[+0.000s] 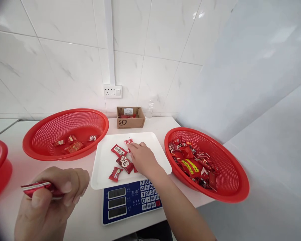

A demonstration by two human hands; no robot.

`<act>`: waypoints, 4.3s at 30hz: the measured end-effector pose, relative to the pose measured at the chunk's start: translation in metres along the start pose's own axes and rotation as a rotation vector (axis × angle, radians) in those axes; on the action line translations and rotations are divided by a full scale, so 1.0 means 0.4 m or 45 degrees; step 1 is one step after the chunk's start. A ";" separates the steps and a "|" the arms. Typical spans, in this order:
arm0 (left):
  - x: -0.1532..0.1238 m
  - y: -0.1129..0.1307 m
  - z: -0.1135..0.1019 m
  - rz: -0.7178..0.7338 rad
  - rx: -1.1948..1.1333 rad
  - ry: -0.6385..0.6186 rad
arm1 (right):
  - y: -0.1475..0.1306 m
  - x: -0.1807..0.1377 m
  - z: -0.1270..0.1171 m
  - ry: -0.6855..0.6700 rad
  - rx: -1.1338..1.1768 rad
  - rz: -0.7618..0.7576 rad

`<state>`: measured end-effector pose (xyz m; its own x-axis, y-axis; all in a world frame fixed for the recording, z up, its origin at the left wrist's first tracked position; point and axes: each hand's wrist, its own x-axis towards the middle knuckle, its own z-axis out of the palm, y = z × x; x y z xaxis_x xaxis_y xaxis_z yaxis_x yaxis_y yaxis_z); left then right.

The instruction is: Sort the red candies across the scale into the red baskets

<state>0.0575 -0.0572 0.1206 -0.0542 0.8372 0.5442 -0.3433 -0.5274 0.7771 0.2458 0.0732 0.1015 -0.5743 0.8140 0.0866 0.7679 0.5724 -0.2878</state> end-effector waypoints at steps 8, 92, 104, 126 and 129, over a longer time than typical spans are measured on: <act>-0.004 -0.002 -0.003 -0.004 -0.006 0.014 | 0.018 -0.047 -0.009 -0.066 0.154 0.077; 0.060 -0.026 0.053 -0.520 0.971 -0.984 | -0.043 -0.241 0.007 0.167 0.914 -0.292; 0.054 -0.037 0.045 -0.628 0.764 -1.130 | -0.059 -0.234 0.003 0.122 1.004 -0.354; 0.066 -0.100 0.050 -0.498 1.131 -0.578 | -0.036 -0.199 0.019 0.332 1.026 0.031; 0.064 -0.098 0.049 -0.499 1.051 -0.562 | -0.037 -0.208 0.020 0.376 1.019 0.021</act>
<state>0.0881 -0.0181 0.1101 0.3320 0.9325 0.1422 0.5015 -0.3022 0.8107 0.2801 -0.0036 0.0910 -0.3816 0.8778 0.2896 0.2800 0.4083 -0.8688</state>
